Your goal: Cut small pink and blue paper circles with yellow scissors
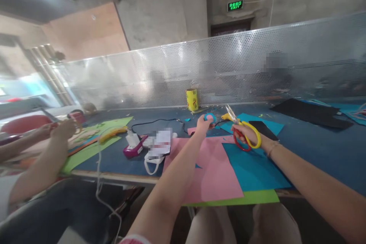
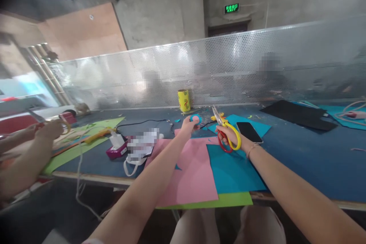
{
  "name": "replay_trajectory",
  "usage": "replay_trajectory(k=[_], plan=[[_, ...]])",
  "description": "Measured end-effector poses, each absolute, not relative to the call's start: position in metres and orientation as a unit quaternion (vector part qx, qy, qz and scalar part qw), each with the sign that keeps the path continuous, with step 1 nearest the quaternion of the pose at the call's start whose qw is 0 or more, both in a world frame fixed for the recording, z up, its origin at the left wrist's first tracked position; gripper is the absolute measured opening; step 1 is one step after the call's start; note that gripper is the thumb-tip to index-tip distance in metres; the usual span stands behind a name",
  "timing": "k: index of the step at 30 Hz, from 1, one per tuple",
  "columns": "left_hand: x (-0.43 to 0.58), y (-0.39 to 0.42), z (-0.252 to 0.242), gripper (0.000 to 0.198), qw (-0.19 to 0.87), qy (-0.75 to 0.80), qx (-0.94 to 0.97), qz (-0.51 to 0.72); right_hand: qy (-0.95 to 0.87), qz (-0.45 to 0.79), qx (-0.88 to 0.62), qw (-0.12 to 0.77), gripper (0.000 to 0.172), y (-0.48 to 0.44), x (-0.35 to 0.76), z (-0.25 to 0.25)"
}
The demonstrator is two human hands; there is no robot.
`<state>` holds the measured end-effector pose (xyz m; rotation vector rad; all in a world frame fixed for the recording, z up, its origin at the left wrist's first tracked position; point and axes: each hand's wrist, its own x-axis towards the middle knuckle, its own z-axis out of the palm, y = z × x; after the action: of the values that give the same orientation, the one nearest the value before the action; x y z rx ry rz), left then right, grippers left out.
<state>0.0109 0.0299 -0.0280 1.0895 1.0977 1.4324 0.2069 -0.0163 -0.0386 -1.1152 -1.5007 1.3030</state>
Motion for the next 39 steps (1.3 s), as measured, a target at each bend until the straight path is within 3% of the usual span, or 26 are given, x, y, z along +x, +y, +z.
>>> replay_trajectory(k=[4, 11, 18, 29, 39], plan=[[0.011, 0.026, -0.026, 0.020, 0.466, 0.488, 0.473, 0.567, -0.643, 0.440, -0.487, 0.396, 0.039, -0.020, 0.208, -0.039], [0.007, 0.029, -0.022, 0.015, 0.481, 0.456, 0.417, 0.622, -0.708, 0.157, -0.504, 0.469, 0.033, -0.009, 0.208, -0.044], [0.014, 0.023, -0.019, 0.016, 0.531, 0.404, 0.406, 0.625, -0.743, 0.109, -0.511, 0.418, 0.034, -0.009, 0.208, -0.042], [0.016, 0.029, -0.021, 0.015, 0.513, 0.387, 0.412, 0.646, -0.808, -0.017, -0.467, 0.358, 0.032, -0.005, 0.220, -0.046], [0.015, 0.024, -0.016, 0.014, 0.525, 0.357, 0.409, 0.656, -0.821, -0.004, -0.462, 0.336, 0.027, 0.005, 0.222, -0.048]])
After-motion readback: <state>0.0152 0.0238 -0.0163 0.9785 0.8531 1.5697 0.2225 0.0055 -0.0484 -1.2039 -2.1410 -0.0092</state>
